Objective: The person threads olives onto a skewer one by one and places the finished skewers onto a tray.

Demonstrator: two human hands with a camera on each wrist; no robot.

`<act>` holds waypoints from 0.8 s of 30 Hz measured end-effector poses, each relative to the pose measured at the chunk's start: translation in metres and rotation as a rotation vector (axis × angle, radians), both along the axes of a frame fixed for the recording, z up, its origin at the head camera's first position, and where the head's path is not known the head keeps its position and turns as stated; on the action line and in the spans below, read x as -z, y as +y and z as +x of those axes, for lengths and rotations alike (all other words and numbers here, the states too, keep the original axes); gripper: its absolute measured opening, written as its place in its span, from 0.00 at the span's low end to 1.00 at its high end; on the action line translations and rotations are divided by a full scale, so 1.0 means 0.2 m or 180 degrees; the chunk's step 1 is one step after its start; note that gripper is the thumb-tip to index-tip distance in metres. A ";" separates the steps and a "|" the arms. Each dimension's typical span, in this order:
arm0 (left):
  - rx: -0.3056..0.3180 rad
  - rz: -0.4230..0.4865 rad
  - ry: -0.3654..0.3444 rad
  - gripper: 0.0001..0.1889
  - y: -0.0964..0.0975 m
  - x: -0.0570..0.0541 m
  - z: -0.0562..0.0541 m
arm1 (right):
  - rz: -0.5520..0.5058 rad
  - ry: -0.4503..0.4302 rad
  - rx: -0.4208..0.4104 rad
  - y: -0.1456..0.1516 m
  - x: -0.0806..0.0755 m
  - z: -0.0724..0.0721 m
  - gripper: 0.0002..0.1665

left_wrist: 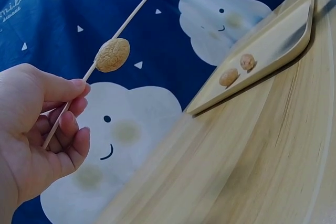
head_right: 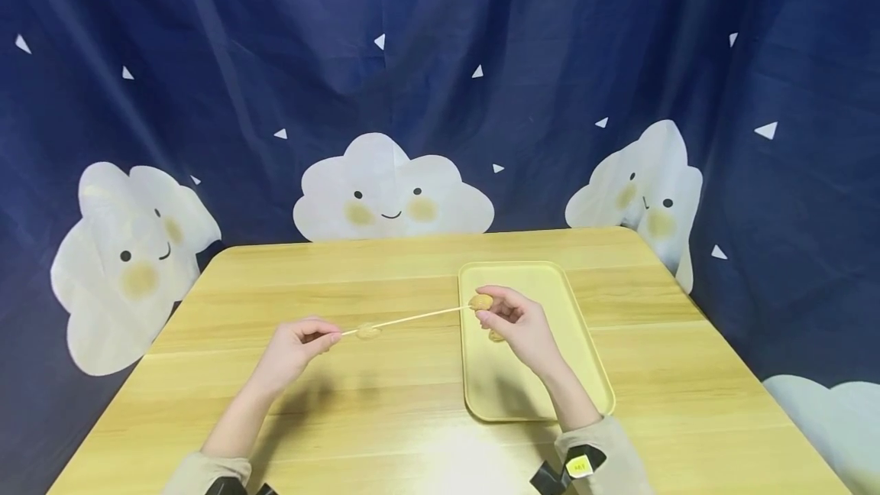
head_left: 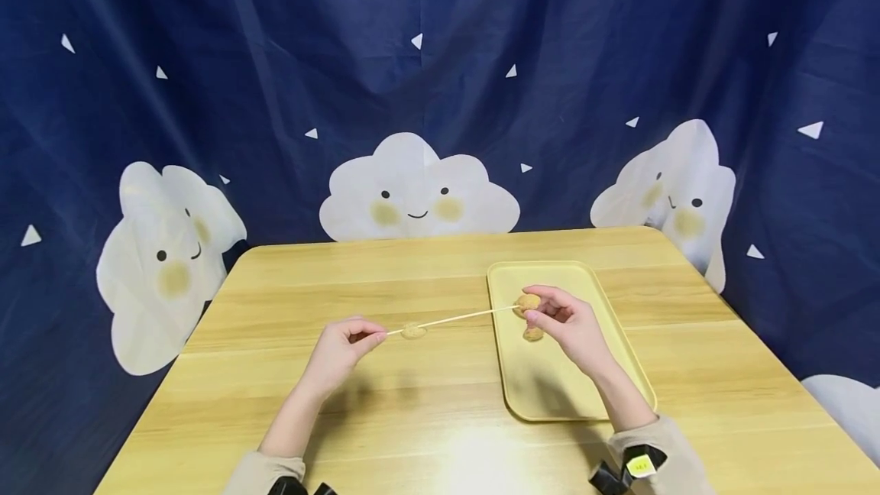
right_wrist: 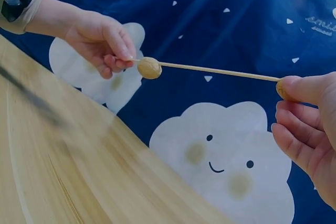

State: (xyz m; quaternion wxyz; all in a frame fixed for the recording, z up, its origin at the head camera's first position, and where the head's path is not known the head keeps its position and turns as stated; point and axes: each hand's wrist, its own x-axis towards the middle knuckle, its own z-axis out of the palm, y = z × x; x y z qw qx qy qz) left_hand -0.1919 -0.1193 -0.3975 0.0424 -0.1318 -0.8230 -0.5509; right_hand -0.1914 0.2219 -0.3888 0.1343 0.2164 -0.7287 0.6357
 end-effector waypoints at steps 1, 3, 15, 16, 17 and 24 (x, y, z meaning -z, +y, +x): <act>0.0005 0.0013 -0.0008 0.04 0.00 0.00 0.00 | 0.0000 0.0008 0.0010 0.00 0.00 0.00 0.18; 0.0010 0.0040 -0.0008 0.04 0.00 -0.01 0.01 | -0.0037 0.0015 -0.0014 0.00 0.00 0.00 0.17; 0.0036 0.0119 0.0236 0.03 -0.01 -0.02 0.00 | -0.0142 0.0169 -0.0157 0.00 -0.01 0.01 0.15; 0.0047 0.0117 0.0257 0.03 -0.01 -0.02 0.00 | -0.0152 0.0172 -0.0154 0.00 -0.01 0.01 0.15; 0.0055 0.0110 0.0265 0.03 0.00 -0.03 0.00 | -0.0170 0.0170 -0.0159 0.00 -0.01 0.01 0.16; 0.0104 0.0104 0.0313 0.02 0.00 -0.02 0.00 | -0.0230 0.0095 -0.0239 0.00 -0.02 0.02 0.14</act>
